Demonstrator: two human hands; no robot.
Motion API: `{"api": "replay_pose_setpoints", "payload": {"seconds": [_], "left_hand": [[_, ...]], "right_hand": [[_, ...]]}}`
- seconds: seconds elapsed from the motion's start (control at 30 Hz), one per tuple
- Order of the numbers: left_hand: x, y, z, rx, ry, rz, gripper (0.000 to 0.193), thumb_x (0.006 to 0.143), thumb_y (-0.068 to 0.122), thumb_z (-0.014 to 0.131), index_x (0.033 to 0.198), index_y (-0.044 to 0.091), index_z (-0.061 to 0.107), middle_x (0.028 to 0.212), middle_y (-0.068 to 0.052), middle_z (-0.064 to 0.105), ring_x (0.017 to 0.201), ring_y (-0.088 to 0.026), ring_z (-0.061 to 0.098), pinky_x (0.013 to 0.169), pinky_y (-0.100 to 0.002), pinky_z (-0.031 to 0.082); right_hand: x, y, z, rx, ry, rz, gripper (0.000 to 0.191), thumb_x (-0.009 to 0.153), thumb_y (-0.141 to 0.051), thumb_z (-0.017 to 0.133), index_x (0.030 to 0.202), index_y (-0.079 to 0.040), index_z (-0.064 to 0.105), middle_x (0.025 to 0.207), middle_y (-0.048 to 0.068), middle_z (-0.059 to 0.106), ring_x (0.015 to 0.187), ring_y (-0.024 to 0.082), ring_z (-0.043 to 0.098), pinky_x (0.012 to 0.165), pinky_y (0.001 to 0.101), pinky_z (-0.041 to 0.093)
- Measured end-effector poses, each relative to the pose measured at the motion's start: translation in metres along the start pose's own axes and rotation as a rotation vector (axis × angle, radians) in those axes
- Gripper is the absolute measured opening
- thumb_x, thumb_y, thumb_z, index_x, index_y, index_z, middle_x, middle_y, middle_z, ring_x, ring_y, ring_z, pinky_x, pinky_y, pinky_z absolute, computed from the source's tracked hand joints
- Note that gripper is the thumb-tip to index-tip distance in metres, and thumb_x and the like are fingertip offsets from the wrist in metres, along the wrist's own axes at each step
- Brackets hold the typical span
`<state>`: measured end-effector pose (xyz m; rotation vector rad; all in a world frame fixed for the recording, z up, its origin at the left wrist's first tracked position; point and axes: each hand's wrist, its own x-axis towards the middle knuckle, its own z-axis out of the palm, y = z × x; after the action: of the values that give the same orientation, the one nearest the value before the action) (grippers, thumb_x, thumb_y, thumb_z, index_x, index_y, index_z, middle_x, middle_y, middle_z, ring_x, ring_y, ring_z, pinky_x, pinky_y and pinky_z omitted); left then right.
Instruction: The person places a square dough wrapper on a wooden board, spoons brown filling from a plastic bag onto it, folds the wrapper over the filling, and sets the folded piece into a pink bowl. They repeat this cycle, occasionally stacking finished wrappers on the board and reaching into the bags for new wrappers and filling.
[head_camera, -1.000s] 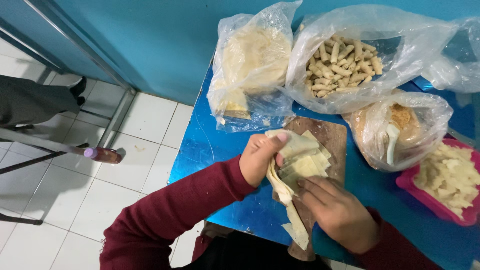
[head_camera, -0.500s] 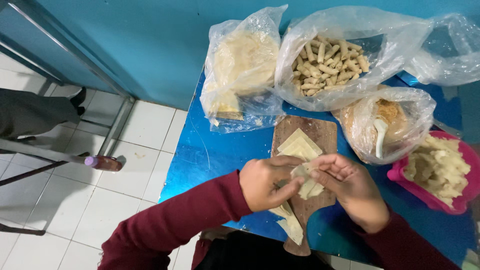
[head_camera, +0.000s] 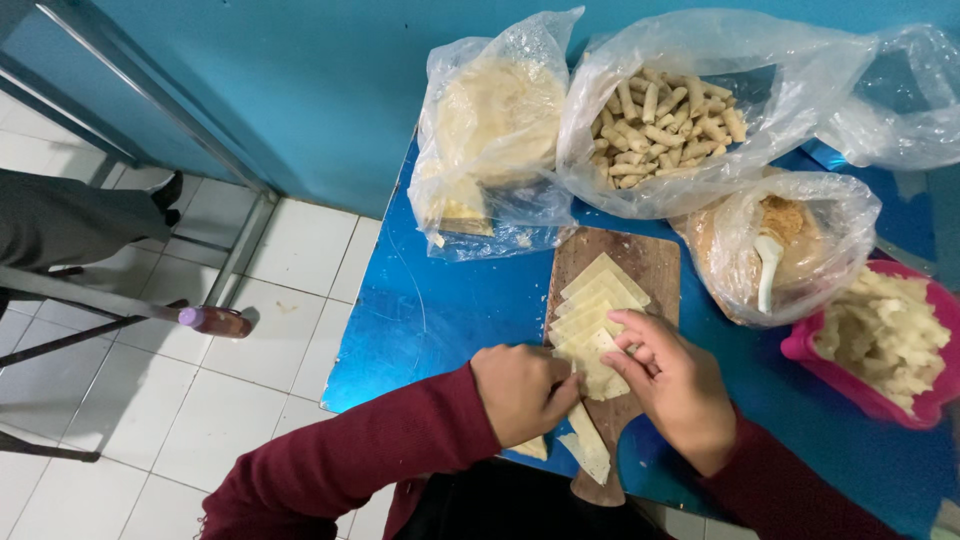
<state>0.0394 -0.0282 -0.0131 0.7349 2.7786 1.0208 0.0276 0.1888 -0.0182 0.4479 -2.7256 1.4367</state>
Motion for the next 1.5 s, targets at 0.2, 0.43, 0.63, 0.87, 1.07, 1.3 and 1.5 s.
{"api": "replay_pose_setpoints", "payload": {"seconds": [0.2,0.43,0.63,0.87,1.07,1.3,1.5], "left_hand": [[0.002,-0.007,0.006,0.023,-0.016,0.002,0.036,0.095,0.035,0.060,0.071,0.010,0.071,0.066,-0.014,0.069,0.056,-0.037,0.067,0.053,-0.047,0.055],[0.005,-0.007,0.003,0.055,-0.076,-0.032,0.042,0.096,0.039,0.056,0.071,0.010,0.072,0.062,-0.015,0.067,0.054,-0.036,0.067,0.052,-0.048,0.055],[0.005,-0.011,-0.011,0.036,-0.204,-0.095,0.063,0.095,0.065,0.051,0.070,0.012,0.073,0.054,-0.012,0.063,0.048,-0.031,0.064,0.050,-0.044,0.055],[0.036,-0.067,-0.050,-0.154,-0.117,-0.251,0.064,0.081,0.071,0.064,0.067,0.008,0.064,0.058,-0.008,0.063,0.050,-0.024,0.060,0.049,-0.041,0.053],[0.096,-0.087,-0.051,0.248,0.501,0.121,0.053,0.089,0.059,0.070,0.089,0.007,0.060,0.077,-0.010,0.063,0.074,-0.030,0.063,0.068,-0.041,0.052],[0.080,-0.100,-0.039,0.752,0.604,0.361,0.031,0.096,0.040,0.067,0.092,0.010,0.063,0.096,-0.008,0.062,0.105,-0.028,0.057,0.094,-0.043,0.045],[0.032,-0.080,-0.046,0.817,0.588,0.351,0.023,0.096,0.034,0.064,0.096,0.011,0.067,0.102,-0.006,0.065,0.109,-0.026,0.058,0.107,-0.048,0.044]], "right_hand": [[-0.002,0.008,0.001,-0.064,0.008,-0.031,0.056,0.075,-0.004,0.083,0.128,-0.008,0.063,0.093,0.007,0.068,0.062,0.010,0.063,0.056,0.0249,0.053],[-0.001,0.015,-0.006,-0.124,-0.047,0.037,0.059,0.070,-0.008,0.087,0.126,-0.010,0.065,0.092,0.008,0.068,0.055,0.014,0.059,0.053,0.0272,0.051],[-0.005,0.007,-0.008,-0.109,-0.082,0.008,0.055,0.073,-0.011,0.084,0.124,-0.009,0.064,0.099,0.009,0.066,0.054,0.010,0.063,0.049,0.0272,0.050],[-0.007,-0.016,-0.018,-0.275,0.041,-0.140,0.054,0.071,-0.021,0.087,0.119,-0.007,0.067,0.102,0.012,0.066,0.052,0.014,0.054,0.050,0.0281,0.046],[-0.026,-0.046,-0.025,-0.230,0.032,-0.021,0.042,0.076,-0.022,0.084,0.114,-0.011,0.072,0.086,0.005,0.068,0.059,0.016,0.055,0.055,0.0300,0.047],[-0.087,-0.071,0.001,-0.162,0.038,-0.006,0.034,0.076,-0.023,0.082,0.105,-0.010,0.069,0.094,0.004,0.069,0.075,0.022,0.061,0.065,0.0318,0.051],[-0.101,-0.072,0.032,-0.367,0.120,-0.125,0.031,0.074,-0.022,0.084,0.098,-0.008,0.070,0.094,0.008,0.066,0.088,0.030,0.064,0.076,0.0382,0.050]]}}
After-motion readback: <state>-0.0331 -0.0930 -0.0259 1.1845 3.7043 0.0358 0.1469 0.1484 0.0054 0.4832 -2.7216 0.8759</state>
